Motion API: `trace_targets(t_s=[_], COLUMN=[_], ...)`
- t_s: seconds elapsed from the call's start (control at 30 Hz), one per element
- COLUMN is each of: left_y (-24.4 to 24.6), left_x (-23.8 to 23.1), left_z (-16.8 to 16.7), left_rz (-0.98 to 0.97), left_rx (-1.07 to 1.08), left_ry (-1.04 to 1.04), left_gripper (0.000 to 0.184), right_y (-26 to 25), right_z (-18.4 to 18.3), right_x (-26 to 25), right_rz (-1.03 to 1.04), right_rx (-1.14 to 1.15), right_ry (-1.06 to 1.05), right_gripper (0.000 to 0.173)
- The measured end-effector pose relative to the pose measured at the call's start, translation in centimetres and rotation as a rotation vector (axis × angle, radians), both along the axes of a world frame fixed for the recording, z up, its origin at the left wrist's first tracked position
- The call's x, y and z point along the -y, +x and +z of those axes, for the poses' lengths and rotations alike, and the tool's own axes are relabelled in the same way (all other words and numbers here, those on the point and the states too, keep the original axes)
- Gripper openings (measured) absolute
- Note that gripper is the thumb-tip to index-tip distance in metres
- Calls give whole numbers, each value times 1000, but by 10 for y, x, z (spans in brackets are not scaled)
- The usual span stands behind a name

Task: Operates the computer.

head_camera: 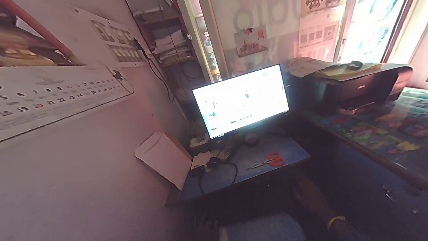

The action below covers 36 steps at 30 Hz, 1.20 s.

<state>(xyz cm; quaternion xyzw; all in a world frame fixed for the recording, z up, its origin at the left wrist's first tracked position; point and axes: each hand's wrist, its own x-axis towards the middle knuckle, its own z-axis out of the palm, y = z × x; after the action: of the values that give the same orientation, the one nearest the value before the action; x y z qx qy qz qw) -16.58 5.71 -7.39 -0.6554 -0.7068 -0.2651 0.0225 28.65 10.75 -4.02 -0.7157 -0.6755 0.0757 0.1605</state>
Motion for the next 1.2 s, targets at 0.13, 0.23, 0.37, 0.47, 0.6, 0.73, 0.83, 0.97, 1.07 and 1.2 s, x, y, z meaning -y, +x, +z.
trace_targets(t_s=[0.13,0.23,0.37,0.47,0.6,0.73,0.83,0.97,1.07,1.2], left_y=[3,6,1,9,11,3,-1,2,1,2], left_x=[-1,2,3,4,5,-1,-3,2,3,2], left_z=[8,13,3,23,30,10,1,7,4,4], left_rz=[9,23,-19,44,46,30,6,-17,-32,-12], left_rx=[-34,-29,26,-39,-71,-70,-58,-7,7,-1], left_ry=[-35,-49,27,-105,-138,-86,-7,13,36,7], left_gripper=[46,45,37,44,44,45,41,36,37,38], right_y=[0,0,0,-2,-3,-2,-1,-1,-1,-2], right_z=[1,0,-3,4,4,-3,-3,-4,-4,-1], right_x=[-1,0,1,4,6,4,2,4,2,3], right_rz=[-22,-21,-10,17,4,-21,-8,12,11,2], right_rx=[-3,-20,-14,10,-22,-34,-23,-16,-33,-28], right_ry=[-5,7,-35,-5,28,43,42,53,33,33], right_gripper=[62,63,65,65,65,63,61,59,61,60])
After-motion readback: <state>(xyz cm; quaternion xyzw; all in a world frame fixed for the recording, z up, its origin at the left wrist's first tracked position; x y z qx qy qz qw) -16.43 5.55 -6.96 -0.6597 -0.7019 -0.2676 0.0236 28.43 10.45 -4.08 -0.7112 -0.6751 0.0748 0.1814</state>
